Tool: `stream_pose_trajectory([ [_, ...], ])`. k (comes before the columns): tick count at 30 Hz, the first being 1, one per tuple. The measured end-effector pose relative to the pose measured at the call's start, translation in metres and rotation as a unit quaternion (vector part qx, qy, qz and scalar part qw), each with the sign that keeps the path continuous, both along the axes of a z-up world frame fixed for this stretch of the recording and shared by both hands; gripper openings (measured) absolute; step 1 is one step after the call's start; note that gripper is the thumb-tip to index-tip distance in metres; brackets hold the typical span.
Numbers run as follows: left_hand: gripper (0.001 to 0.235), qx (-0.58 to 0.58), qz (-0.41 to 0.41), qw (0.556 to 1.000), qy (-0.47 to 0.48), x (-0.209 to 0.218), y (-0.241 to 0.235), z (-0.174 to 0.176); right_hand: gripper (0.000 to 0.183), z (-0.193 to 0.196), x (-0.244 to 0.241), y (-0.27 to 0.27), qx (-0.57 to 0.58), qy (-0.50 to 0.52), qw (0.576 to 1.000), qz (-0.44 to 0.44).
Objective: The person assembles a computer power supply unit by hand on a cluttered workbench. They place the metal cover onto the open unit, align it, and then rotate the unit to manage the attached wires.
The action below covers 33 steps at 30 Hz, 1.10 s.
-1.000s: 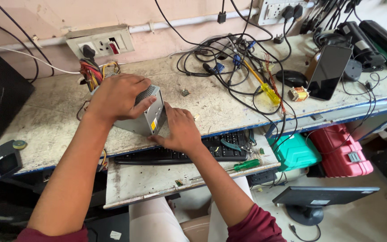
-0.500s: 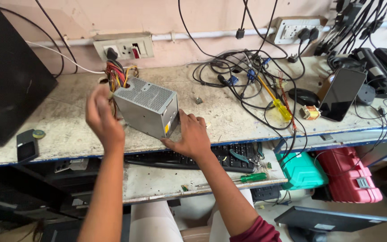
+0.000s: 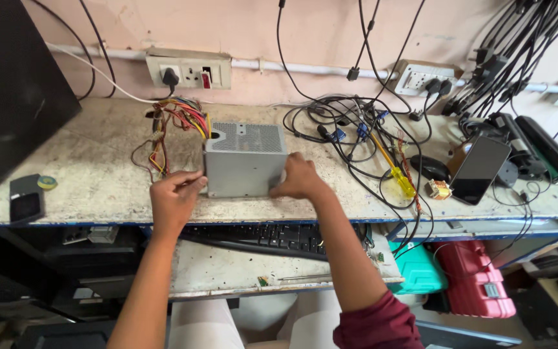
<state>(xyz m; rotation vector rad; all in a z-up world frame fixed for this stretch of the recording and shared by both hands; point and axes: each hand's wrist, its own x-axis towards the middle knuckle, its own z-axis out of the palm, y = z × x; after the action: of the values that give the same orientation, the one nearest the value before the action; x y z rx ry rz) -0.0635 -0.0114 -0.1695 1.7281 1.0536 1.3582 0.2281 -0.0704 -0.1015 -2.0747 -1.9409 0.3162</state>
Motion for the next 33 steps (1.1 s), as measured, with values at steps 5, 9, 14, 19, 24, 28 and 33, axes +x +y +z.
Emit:
stream_pose_trajectory([
  [5,0.083,0.057,-0.206,0.97,-0.116,0.004,0.016,0.017,0.097,-0.002,0.031,0.015,0.031,0.065,0.994,0.084],
  [9,0.108,-0.01,-0.342,0.93,-0.136,0.008,0.017,0.023,0.093,-0.008,0.046,0.023,-0.017,0.141,0.986,0.085],
  [14,0.112,0.064,-0.252,0.964,-0.05,0.009,0.003,0.026,0.086,0.006,0.038,0.017,-0.056,0.186,0.976,0.097],
  [19,0.108,0.112,-0.201,0.973,-0.013,0.007,-0.004,0.034,0.155,0.08,0.016,-0.016,0.056,0.085,0.986,0.13],
  [24,0.102,0.099,-0.218,0.971,-0.014,0.006,-0.004,0.039,0.142,0.129,-0.04,-0.032,0.189,-0.097,0.931,0.298],
  [28,0.105,0.115,-0.205,0.972,-0.005,0.005,-0.004,0.038,0.125,0.134,-0.071,-0.011,0.142,-0.112,0.935,0.306],
  [33,0.096,0.152,-0.194,0.969,0.015,0.004,-0.006,0.044,0.105,0.138,-0.074,-0.003,0.152,-0.061,0.928,0.335],
])
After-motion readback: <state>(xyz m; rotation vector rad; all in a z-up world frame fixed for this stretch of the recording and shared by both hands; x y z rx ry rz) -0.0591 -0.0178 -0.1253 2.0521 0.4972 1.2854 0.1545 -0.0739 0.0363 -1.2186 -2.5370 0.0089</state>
